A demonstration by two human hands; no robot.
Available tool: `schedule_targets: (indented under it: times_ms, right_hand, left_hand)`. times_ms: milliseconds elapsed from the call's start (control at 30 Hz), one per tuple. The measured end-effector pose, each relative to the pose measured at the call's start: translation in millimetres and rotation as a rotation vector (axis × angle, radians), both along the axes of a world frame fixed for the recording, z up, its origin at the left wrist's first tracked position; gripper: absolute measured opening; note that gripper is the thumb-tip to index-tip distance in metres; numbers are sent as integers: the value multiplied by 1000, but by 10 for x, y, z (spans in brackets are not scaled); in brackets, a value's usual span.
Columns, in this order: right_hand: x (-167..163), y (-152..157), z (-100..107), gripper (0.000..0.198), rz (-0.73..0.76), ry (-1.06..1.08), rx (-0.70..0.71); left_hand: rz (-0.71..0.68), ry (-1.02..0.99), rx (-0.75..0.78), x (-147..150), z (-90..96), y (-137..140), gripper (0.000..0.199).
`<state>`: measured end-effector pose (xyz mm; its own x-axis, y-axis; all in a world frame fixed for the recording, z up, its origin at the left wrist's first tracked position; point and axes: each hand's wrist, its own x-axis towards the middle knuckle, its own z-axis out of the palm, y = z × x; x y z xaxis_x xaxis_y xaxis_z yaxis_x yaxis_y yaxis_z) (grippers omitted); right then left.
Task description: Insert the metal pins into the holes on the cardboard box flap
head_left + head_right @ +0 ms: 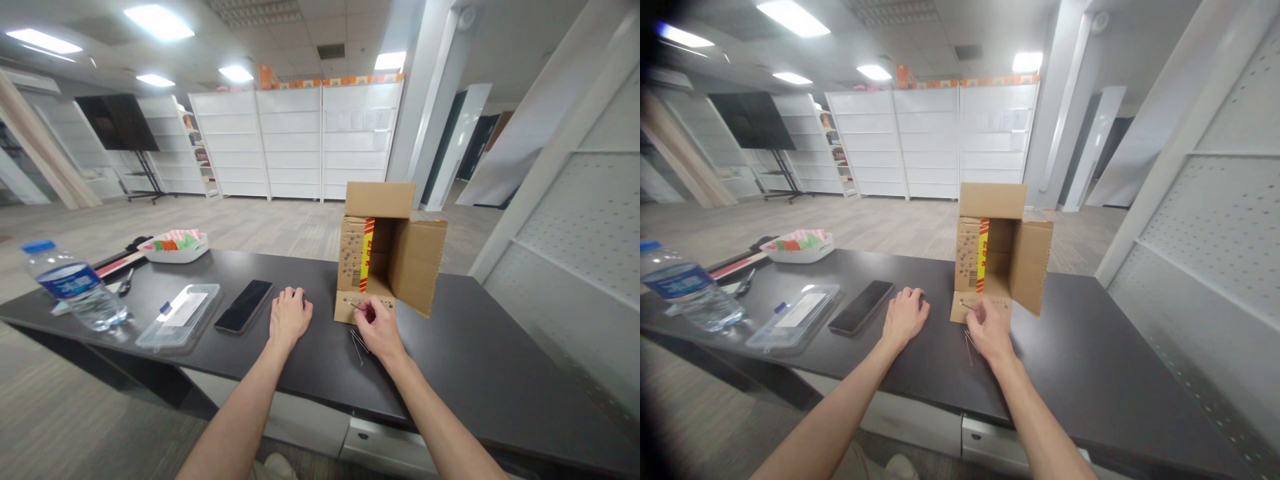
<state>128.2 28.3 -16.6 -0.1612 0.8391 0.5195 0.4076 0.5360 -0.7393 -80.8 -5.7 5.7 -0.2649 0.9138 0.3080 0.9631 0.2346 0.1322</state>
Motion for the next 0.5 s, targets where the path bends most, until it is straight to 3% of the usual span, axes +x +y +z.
schedule_targets:
  times_ms: [267,500]
  right_hand:
    - [0,-3,73,24,-101,162,-78]
    - [31,-6,50,22,-67,134,-85]
  left_hand:
    - [0,-4,-12,-3,8,0,28]
    - [4,1,-11,0,6,-2,27]
